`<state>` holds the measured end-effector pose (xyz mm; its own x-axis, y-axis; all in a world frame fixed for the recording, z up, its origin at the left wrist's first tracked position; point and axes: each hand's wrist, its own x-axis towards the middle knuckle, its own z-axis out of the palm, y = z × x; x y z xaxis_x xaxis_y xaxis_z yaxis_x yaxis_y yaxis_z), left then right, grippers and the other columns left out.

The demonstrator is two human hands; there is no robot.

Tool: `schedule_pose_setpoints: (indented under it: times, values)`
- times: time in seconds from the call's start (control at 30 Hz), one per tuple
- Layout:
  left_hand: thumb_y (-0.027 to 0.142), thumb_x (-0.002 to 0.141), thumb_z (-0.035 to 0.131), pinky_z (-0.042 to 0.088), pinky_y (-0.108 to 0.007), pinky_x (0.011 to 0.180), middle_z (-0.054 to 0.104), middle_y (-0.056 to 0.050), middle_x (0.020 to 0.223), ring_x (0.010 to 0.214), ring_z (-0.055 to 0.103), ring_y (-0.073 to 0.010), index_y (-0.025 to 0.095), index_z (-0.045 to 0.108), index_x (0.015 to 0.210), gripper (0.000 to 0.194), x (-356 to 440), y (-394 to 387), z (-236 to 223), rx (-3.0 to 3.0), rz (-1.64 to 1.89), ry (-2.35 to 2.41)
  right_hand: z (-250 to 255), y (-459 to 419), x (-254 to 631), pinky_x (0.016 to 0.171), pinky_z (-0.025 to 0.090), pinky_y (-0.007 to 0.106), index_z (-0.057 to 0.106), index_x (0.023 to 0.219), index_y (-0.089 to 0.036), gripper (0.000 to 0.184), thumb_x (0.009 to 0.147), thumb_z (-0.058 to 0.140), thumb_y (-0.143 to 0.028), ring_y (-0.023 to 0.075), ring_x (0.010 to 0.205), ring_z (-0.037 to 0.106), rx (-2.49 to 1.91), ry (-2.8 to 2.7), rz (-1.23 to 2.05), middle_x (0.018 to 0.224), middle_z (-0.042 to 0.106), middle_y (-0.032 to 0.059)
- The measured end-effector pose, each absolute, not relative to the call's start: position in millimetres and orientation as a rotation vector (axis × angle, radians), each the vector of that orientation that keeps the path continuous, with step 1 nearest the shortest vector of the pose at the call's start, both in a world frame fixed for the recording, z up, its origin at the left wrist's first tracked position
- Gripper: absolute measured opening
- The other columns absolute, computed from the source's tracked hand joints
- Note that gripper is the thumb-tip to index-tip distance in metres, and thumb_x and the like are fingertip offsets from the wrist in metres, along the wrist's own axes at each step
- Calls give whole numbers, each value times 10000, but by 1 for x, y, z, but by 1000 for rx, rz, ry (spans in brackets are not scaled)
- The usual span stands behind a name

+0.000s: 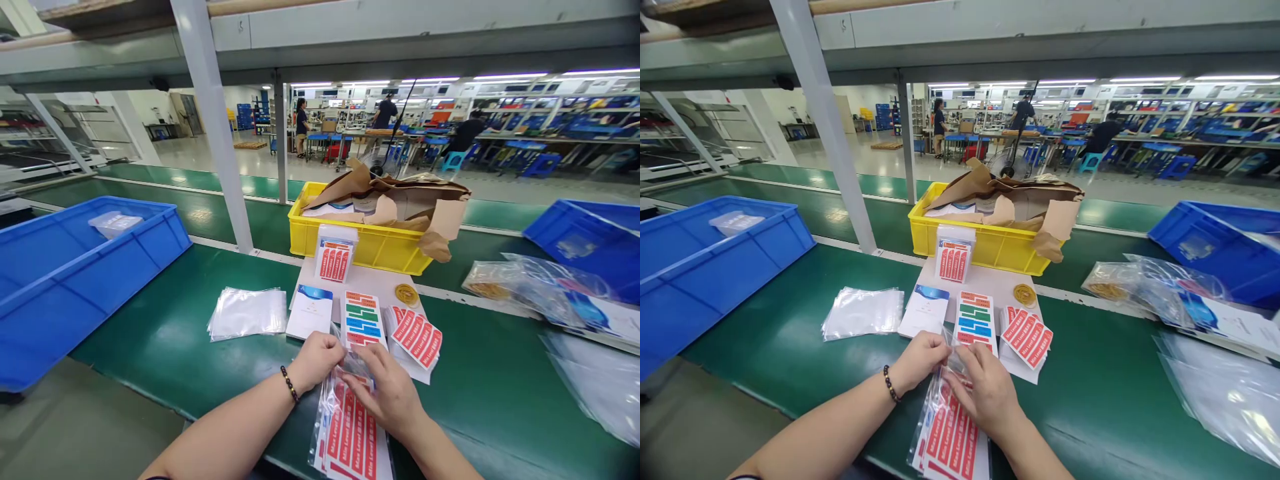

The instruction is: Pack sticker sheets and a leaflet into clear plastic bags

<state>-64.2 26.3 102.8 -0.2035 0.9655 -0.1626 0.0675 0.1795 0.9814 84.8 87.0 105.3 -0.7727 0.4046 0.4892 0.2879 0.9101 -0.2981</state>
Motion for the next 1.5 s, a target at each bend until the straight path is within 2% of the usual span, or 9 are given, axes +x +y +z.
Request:
schedule_pose_setpoints:
  times: [0.13, 0.33, 0.57, 0.77, 0.97, 1.1, 1.27, 1.43, 1.5]
  values:
    - [327, 751, 427, 325, -202, 491, 408, 38, 467, 466, 370, -71, 141, 479, 544, 282, -71, 23, 114, 1140, 1271, 1454, 106, 88, 86, 577, 436, 285, 544, 911, -176, 186, 827, 378, -170, 172, 665, 544, -490, -2543, 369, 745, 567, 68]
    - [279, 725, 522, 324, -311, 875, 606, -44, 827, 905, 491, -167, 181, 594, 870, 189, -77, 14, 129, 2021, 1263, 1434, 130, 96, 100, 580, 429, 245, 532, 740, -195, 232, 867, 342, -236, 133, 621, 528, -498, -2606, 1002, 676, 563, 16]
    - [297, 750, 484, 371, -213, 656, 578, -5, 627, 628, 497, -111, 168, 590, 660, 190, -80, 14, 125, 2054, 774, 1589, 150, 115, 121, 620, 430, 253, 519, 581, -183, 296, 819, 453, -346, 126, 660, 507, -341, -2754, 1208, 725, 526, 12]
    - [251, 765, 478, 360, -143, 561, 592, 30, 666, 592, 499, -68, 168, 620, 765, 165, -78, 13, 116, 1882, 557, 1207, 141, 117, 91, 712, 450, 287, 589, 903, -212, 219, 862, 373, -218, 153, 800, 542, -421, -2550, 896, 845, 580, 50]
    - [218, 740, 548, 384, -135, 643, 600, 32, 708, 662, 513, -67, 147, 641, 814, 138, -75, 12, 113, 1764, 472, 913, 120, 106, 23, 786, 413, 384, 545, 1017, -197, 263, 756, 528, -184, 218, 922, 495, -237, -2726, 288, 991, 548, 92]
    - [232, 719, 577, 382, -146, 646, 580, 34, 687, 661, 498, -74, 136, 645, 798, 142, -76, 12, 115, 1704, 502, 866, 112, 101, 1, 734, 402, 368, 572, 928, -171, 218, 710, 576, -175, 208, 806, 494, -193, -2821, 42, 823, 552, 70]
    - [500, 637, 591, 362, -172, 581, 534, 28, 606, 578, 453, -75, 141, 650, 767, 386, -77, 10, 116, 1508, 646, 847, 120, 111, 12, 659, 403, 309, 607, 860, -176, 197, 814, 419, -140, 163, 713, 485, -208, -2705, 23, 754, 547, 58]
    - [728, 669, 268, 222, -187, 371, 458, 25, 451, 345, 330, -53, 108, 584, 1014, 777, -78, 16, 110, 899, 1025, 687, 144, 128, 51, 667, 438, 314, 574, 1021, -228, 263, 818, 426, -151, 172, 800, 522, -244, -2450, 90, 880, 563, 72]
    - [708, 705, 211, 250, -189, 373, 510, 4, 472, 342, 380, -70, 116, 532, 1097, 779, -77, 20, 109, 666, 1200, 597, 156, 127, 69, 649, 444, 306, 578, 1026, -246, 277, 814, 431, -144, 166, 785, 535, -196, -2503, 173, 874, 571, 67]
